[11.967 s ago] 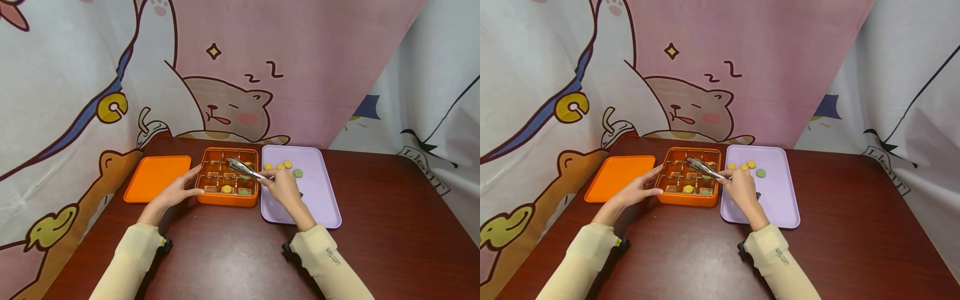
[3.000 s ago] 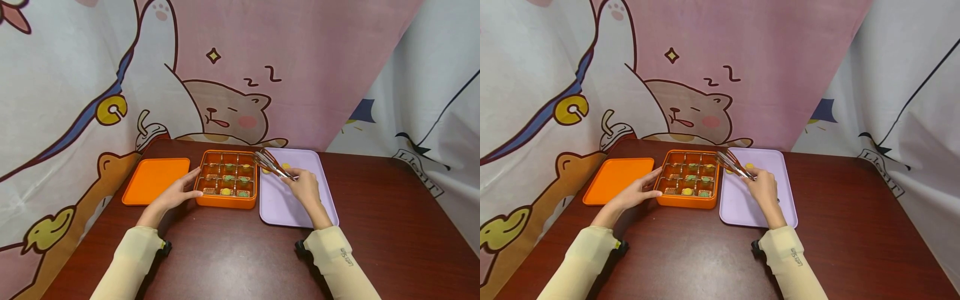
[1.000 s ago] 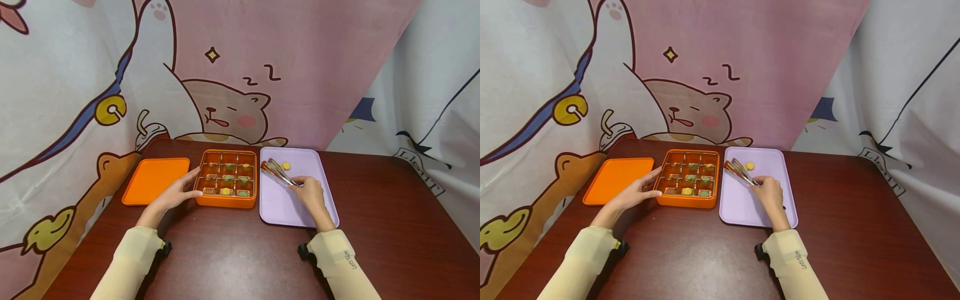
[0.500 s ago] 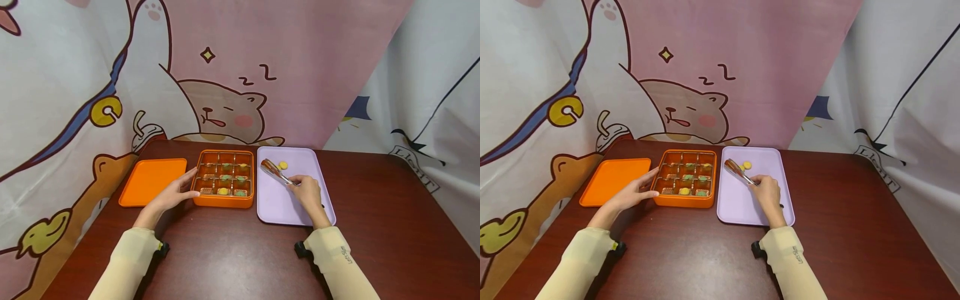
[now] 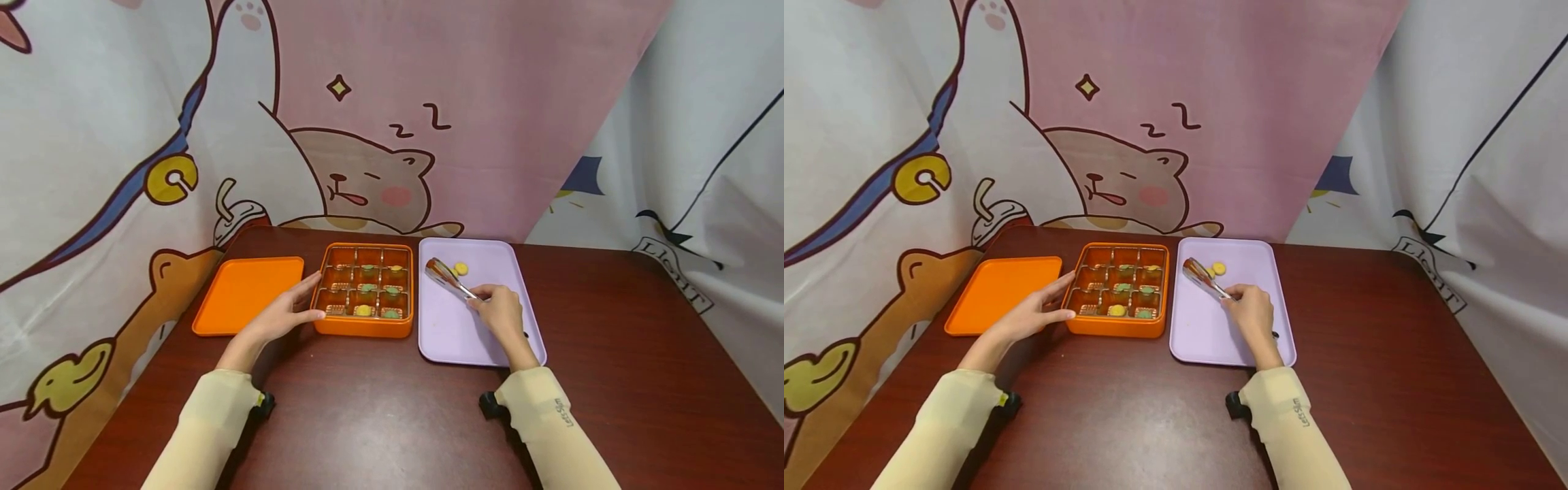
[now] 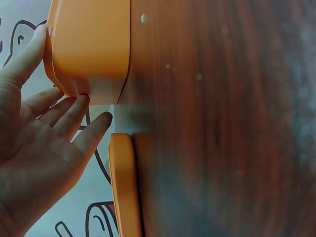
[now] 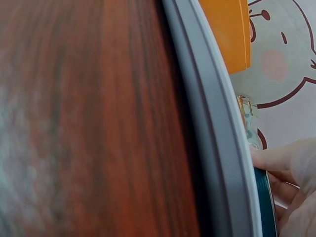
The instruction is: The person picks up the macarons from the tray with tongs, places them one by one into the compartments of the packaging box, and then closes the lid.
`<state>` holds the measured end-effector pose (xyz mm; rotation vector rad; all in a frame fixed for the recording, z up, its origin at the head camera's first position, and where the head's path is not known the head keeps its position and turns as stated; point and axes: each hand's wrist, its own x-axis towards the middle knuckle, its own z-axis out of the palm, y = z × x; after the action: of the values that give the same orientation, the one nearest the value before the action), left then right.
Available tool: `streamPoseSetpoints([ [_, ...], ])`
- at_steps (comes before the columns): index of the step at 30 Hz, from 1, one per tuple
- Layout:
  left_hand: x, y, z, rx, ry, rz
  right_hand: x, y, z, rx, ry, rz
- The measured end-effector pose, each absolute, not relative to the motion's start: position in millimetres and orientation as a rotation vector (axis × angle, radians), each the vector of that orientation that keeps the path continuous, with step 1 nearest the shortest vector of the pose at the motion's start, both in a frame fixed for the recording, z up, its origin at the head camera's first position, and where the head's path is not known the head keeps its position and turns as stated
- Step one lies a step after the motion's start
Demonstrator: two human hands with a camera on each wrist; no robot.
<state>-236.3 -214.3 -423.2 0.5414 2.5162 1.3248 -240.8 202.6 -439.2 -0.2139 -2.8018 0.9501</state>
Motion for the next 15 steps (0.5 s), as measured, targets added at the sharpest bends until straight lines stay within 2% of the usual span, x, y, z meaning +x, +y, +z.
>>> streamPoseSetpoints([
  [8, -236, -215, -423, 0.568, 2.522, 1.314, -241, 201, -436, -0.205, -2.769, 1.005],
  [15, -236, -215, -423, 0.569, 2.521, 1.318, -235, 190, -419, -0.124, -2.721, 1.132],
])
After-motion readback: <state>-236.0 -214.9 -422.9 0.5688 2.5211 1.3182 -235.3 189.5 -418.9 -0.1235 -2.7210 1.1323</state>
